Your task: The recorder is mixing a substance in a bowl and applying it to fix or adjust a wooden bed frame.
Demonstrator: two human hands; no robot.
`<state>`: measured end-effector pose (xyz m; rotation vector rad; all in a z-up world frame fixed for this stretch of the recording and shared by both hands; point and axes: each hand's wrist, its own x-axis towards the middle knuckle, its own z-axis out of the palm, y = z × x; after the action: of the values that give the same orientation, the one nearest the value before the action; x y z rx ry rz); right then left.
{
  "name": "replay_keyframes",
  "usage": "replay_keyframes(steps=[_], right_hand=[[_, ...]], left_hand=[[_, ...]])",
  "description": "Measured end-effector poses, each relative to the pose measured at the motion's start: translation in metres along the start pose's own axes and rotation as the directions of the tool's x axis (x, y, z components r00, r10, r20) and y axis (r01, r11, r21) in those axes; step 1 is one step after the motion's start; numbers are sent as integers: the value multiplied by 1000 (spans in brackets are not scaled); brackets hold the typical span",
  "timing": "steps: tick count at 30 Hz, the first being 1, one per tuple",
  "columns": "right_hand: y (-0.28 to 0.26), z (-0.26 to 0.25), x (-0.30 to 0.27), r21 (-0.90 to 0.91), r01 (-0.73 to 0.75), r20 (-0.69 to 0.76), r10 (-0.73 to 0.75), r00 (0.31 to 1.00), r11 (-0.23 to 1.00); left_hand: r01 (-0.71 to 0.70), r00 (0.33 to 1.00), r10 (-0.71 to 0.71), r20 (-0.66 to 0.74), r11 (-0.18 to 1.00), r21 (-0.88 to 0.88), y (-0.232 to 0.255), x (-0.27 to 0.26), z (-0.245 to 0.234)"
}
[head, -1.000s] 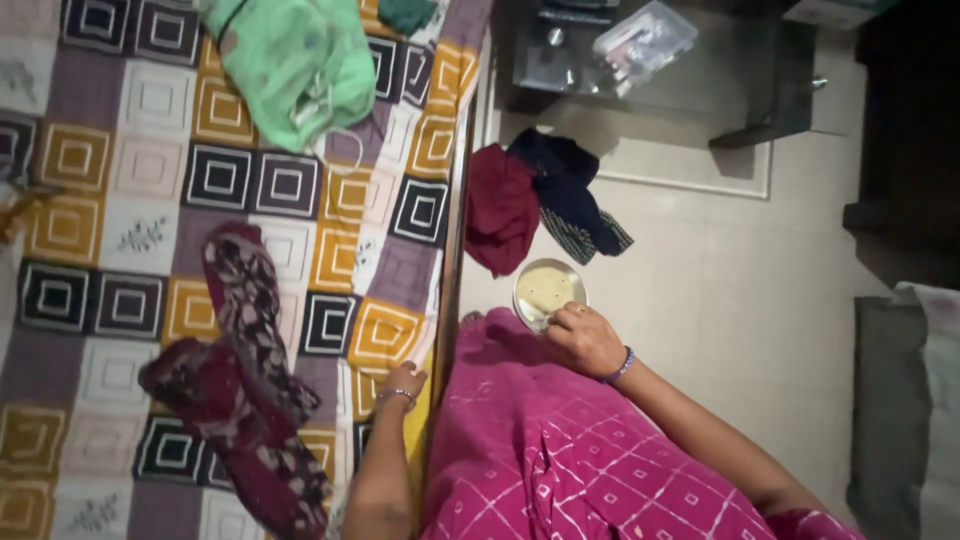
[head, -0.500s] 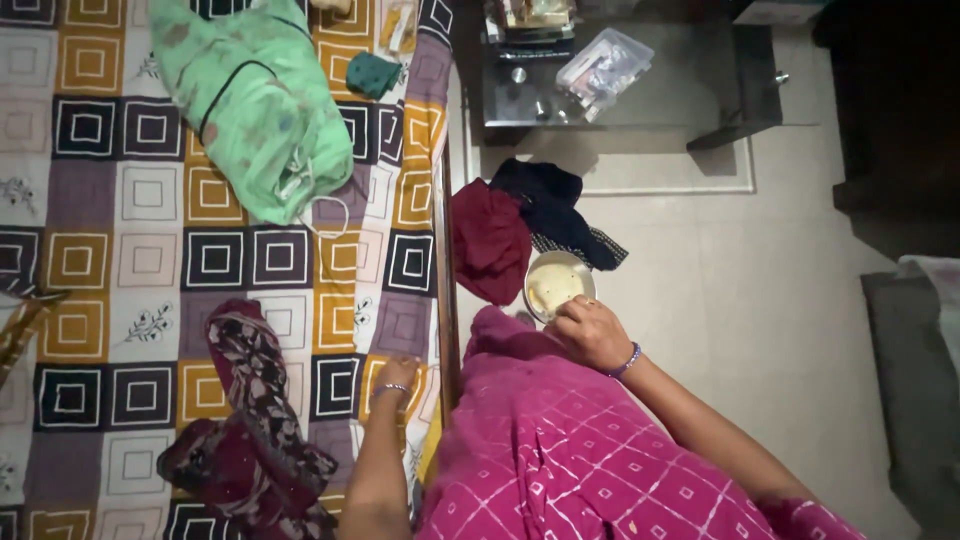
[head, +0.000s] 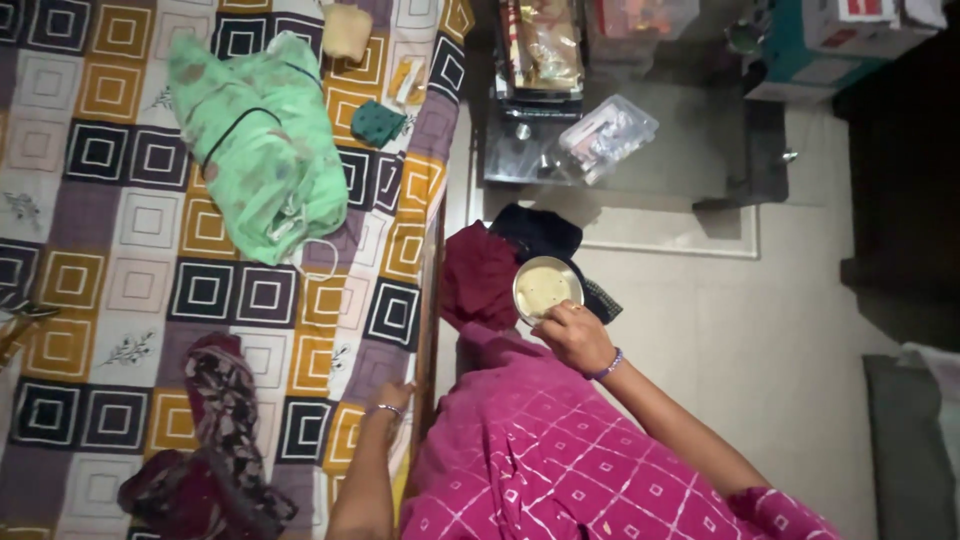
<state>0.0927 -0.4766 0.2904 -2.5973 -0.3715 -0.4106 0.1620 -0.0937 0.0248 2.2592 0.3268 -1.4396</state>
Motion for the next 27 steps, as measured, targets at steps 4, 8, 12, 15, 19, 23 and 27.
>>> replay_keyframes(steps=[4, 8, 12, 15, 19, 23, 27], right_hand=[[31, -14, 11, -12, 0, 1, 0, 1000, 1000], [63, -25, 5, 11, -26, -29, 26, 999, 1000], [92, -36, -13, 15, -114, -17, 115, 993, 993], [110, -38, -33, 5, -177, 15, 177, 984, 984], [117, -46, -48, -69, -223, 5, 224, 974, 972], [114, -54, -55, -79, -292, -66, 287, 956, 953], [119, -57, -61, -80, -307, -106, 299, 949, 948]], left_hand=[[-100, 985, 113, -128, 990, 98, 29, 32, 3], [-137, 970, 166, -180, 977, 161, 84, 13, 1], [-119, 983, 145, -113, 969, 215, 135, -5, 3], [-198, 957, 255, -140, 922, 332, 150, -4, 13], [-266, 951, 302, -70, 910, 318, 165, -6, 15], [-222, 964, 258, -69, 918, 329, 179, -11, 3], [-191, 971, 230, -67, 911, 365, 187, -7, -11]])
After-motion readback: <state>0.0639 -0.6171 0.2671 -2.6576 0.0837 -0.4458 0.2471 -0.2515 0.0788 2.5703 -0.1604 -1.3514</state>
